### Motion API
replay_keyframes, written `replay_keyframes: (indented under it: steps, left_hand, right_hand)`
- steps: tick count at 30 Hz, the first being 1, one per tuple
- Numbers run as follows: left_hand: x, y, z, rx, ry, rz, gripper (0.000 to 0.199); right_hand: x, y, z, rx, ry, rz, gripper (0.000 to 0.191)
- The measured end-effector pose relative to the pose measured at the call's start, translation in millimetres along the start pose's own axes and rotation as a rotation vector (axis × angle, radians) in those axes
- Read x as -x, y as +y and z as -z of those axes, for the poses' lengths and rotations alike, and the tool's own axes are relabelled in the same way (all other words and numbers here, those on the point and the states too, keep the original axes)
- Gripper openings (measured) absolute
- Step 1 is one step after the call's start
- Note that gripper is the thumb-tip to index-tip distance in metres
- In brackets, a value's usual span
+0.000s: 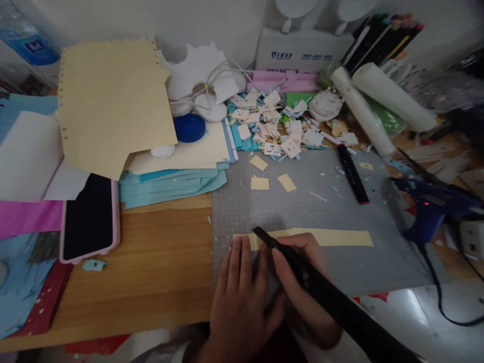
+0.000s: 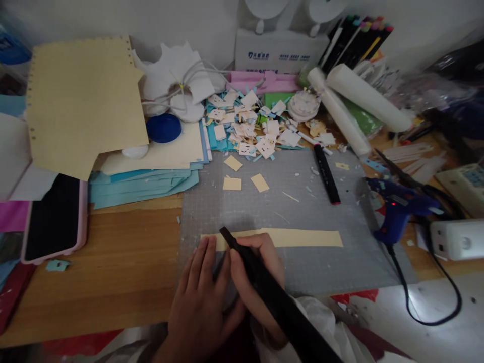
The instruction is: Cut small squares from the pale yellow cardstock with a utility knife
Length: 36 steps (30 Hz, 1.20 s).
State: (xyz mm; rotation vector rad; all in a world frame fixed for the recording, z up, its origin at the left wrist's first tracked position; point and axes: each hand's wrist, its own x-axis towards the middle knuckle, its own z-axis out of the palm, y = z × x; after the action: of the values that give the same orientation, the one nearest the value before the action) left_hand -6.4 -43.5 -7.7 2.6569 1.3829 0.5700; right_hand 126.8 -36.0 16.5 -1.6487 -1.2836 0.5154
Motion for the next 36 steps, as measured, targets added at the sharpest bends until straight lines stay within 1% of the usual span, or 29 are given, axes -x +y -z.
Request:
replay_keyframes:
  steps: [3, 8, 12, 15, 19, 23, 27, 36]
  left_hand:
    - [-0.6, -0.5, 1.5, -0.006, -0.005, 0.001, 0.064]
    - [-1.0, -1.1, 2.3, -0.018, -0.015, 0.003, 0.066]
    - [-0.7, -1.1, 1.3, -0.019, -0.013, -0.002, 0.067]
    - [0.3, -0.7, -0.4, 0.004, -0.003, 0.006, 0.067]
    - [0.8, -0.4, -1.5, 0.017, 0.004, 0.013, 0.066]
    - [1.0, -0.8, -1.1, 0.003, -0.008, 0.003, 0.065]
    - [2.0, -0.5, -1.4, 0.037, -0.003, 0.017, 0.065]
    - [1.9, 0.3, -1.6, 0.053, 0.004, 0.032, 0.063]
  right_hand:
    - [-5.1, -3.8, 2.1, -0.054, -0.003, -0.039, 0.006]
    - [-4.4, -2.9, 2.1, -0.106, -0.005, -0.094, 0.007]
    - [-5.0, -3.0, 1.3, -0.143, -0.012, -0.098, 0.008]
    - [-5.7, -4.0, 1.1, -0.156, 0.001, -0.093, 0.008]
    - [-4.8, -5.2, 0.9, -0.182, 0.026, -0.121, 0.01]
    - [-2.8, -4.3, 0.6, -0.184, 0.05, -0.143, 0.01]
    - [-1.4, -2.3, 0.5, -0.169, 0.068, -0.132, 0.01]
    - [-4.7, -5.9, 1.4, -0.145, 0.041, -0.139, 0.007]
